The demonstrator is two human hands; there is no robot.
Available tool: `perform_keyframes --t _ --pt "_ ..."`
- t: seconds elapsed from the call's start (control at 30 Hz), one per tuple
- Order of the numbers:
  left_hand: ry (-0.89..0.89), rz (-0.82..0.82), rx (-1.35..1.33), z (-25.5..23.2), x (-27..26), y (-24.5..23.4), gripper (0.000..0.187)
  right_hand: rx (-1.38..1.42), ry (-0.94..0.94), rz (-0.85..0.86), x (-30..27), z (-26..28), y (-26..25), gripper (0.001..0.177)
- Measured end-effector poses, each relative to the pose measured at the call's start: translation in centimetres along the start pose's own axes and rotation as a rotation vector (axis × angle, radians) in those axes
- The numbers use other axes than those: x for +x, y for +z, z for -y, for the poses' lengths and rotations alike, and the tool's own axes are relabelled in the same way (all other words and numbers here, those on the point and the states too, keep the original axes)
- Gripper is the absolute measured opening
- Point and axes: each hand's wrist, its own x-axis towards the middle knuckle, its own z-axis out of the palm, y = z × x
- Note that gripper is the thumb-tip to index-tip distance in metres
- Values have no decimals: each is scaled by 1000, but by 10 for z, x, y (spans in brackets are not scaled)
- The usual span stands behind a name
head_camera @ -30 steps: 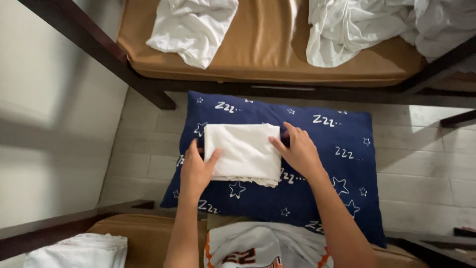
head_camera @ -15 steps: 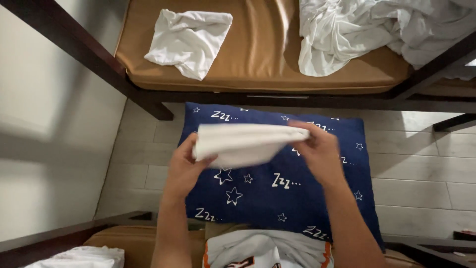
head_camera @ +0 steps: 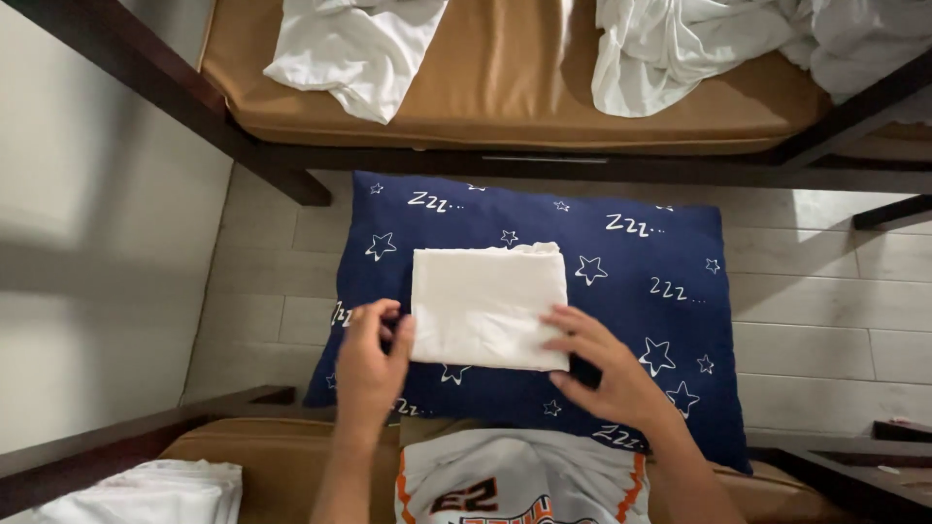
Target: Fold white pillowcases on top of a bed.
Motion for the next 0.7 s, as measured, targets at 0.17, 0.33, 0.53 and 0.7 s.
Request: perform_keyframes --t 0.17,0.33,0.53,0.7 --pt "-242 186 220 -15 -8 18 58 -165 75 -241 39 -9 -2 39" --pt "-189 113 238 -10 -11 25 46 -331 92 -192 81 -26 -11 52" --pt "-183 86 158 -4 -16 28 34 -363 67 -63 102 -37 -13 24" --pt "-212 125 180 6 -15 31 40 -324 179 -29 107 -48 -5 27"
